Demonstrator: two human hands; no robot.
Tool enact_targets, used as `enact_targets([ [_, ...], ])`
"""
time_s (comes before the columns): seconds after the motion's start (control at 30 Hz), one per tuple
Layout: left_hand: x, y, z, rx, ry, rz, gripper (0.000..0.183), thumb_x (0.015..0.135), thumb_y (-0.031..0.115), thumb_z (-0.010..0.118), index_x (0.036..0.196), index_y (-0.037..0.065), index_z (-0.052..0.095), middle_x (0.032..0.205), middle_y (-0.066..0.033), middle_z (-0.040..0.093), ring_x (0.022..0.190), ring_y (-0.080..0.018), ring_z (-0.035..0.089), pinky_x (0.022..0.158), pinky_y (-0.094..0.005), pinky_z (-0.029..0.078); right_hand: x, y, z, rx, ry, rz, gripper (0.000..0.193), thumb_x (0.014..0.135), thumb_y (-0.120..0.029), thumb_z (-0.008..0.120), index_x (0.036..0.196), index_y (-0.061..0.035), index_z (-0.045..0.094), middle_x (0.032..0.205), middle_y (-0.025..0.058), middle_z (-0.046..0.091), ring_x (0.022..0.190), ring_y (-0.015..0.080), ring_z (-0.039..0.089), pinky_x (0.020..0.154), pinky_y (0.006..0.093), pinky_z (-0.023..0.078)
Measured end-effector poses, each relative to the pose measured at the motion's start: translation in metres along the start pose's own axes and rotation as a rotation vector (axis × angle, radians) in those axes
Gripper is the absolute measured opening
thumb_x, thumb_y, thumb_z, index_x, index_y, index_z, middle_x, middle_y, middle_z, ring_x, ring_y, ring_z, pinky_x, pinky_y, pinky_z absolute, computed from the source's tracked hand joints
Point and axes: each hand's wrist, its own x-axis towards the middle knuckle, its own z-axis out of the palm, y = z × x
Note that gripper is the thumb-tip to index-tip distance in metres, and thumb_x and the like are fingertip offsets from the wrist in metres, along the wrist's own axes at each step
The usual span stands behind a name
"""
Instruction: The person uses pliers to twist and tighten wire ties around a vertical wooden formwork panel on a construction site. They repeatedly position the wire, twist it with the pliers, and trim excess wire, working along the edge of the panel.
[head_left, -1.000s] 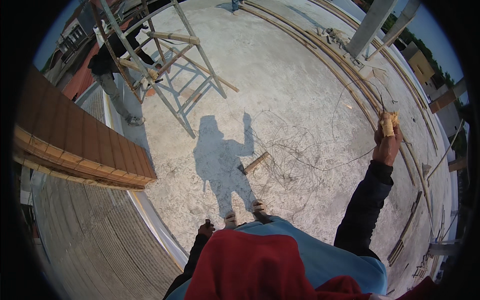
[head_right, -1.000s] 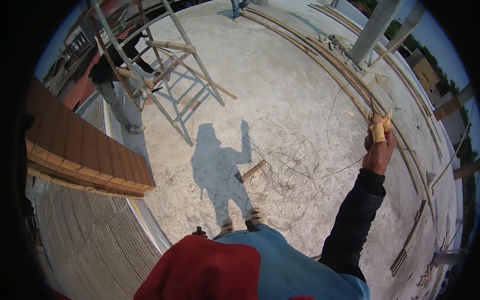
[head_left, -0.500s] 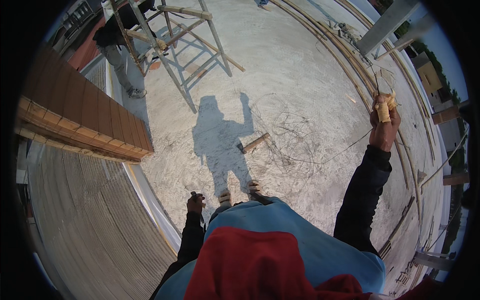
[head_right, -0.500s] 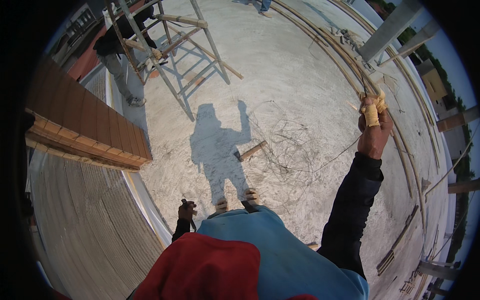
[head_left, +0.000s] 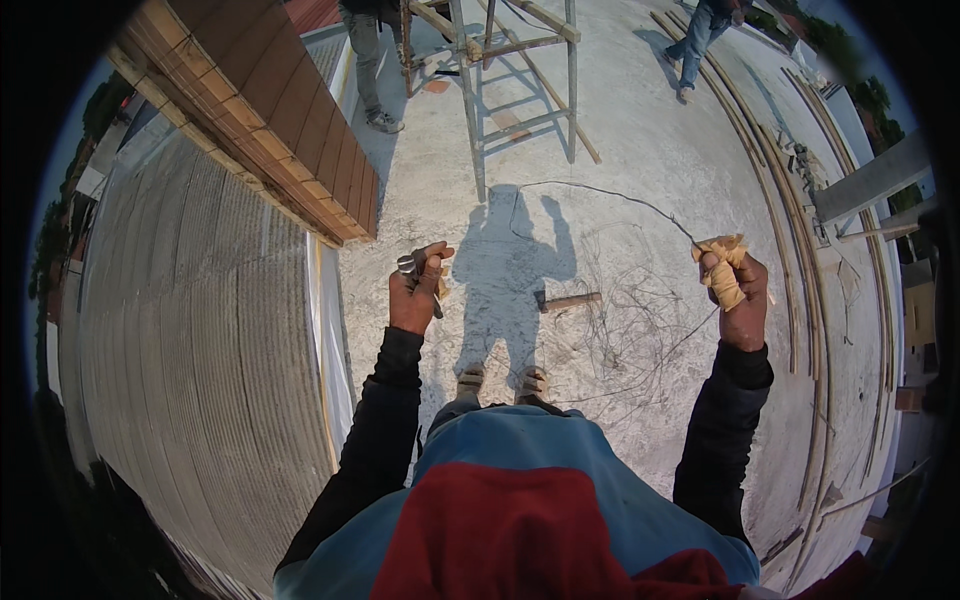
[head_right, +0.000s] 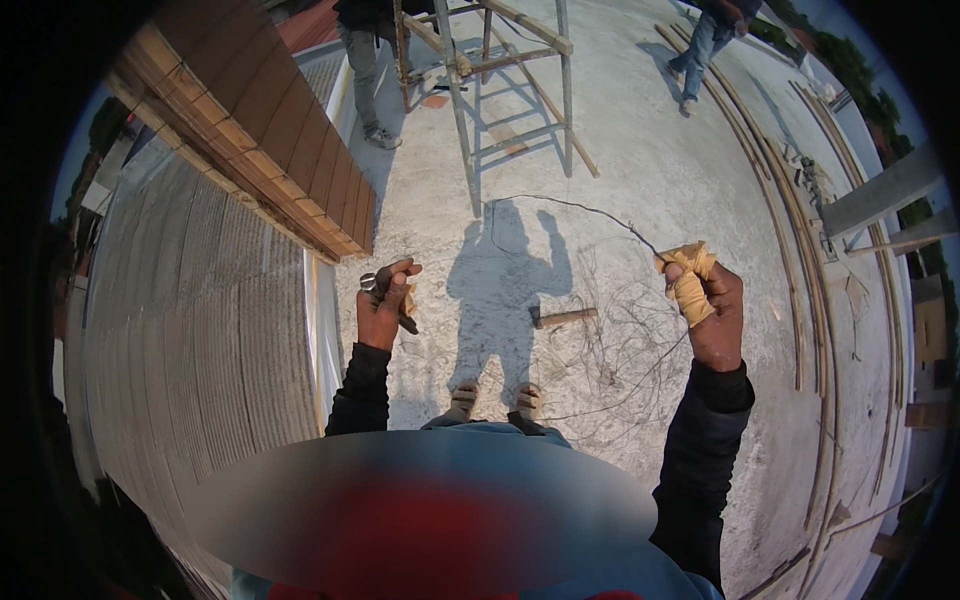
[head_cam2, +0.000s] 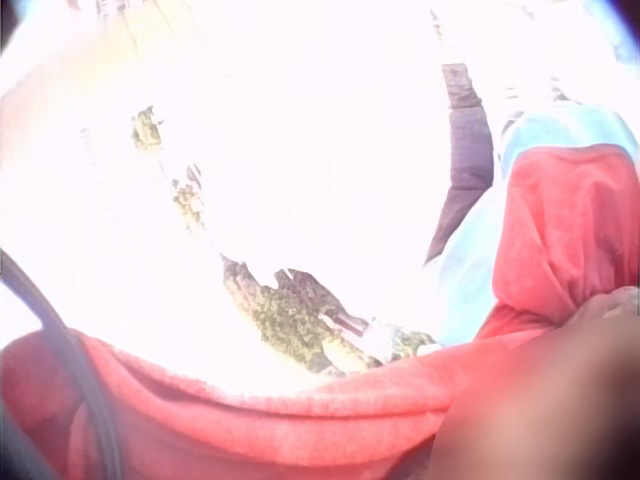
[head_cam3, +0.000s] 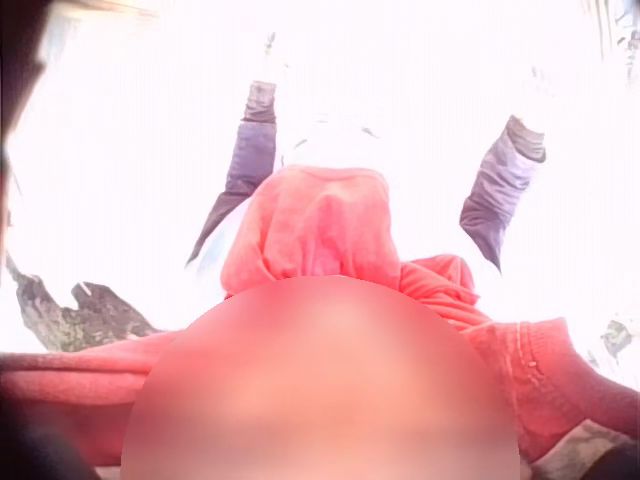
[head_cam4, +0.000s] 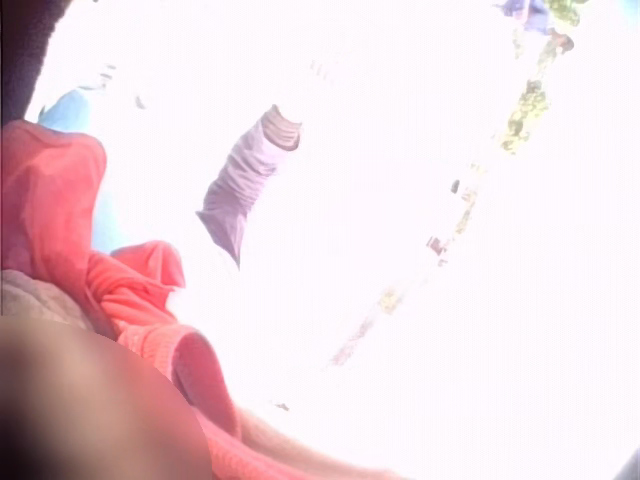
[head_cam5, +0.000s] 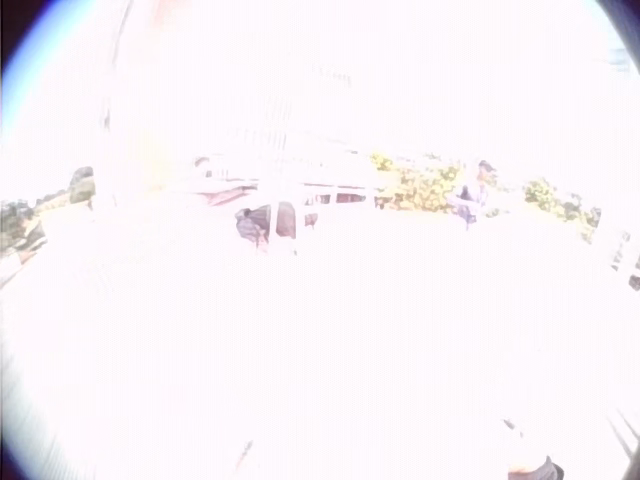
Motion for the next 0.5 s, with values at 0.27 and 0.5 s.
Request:
enact_targets([
  [0.27,-0.012,0.072,0.029,-0.618,-0.190,-0.327,0.058,0.107,0.045,0.058,0.136,-0.005,0.061,0.125,-0.0190,0.072,0.092,-0.0168,0.069,0.078,-0.0331,0.057,-0.009,0.007,0.080,0.034,-0.571,-0.206,0.010,0.096,-0.006,0.068,0.097,0.0029,0.072,0.091,0.0135,0.072,0.075,0.0217,0.067,0.067,0.0338,0.053],
  [0.5,-0.052,0.053,-0.035,-0.885,0.182,-0.159,0.042,0.101,0.023,0.072,0.133,-0.002,0.061,0.109,-0.0070,0.076,0.087,-0.0166,0.069,0.073,-0.0375,0.056,-0.042,0.063,0.114,-0.039,-0.826,-0.470,0.010,0.086,-0.004,0.074,0.095,0.0012,0.070,0.089,0.0205,0.070,0.076,0.0407,0.069,0.067,0.0440,0.056],
])
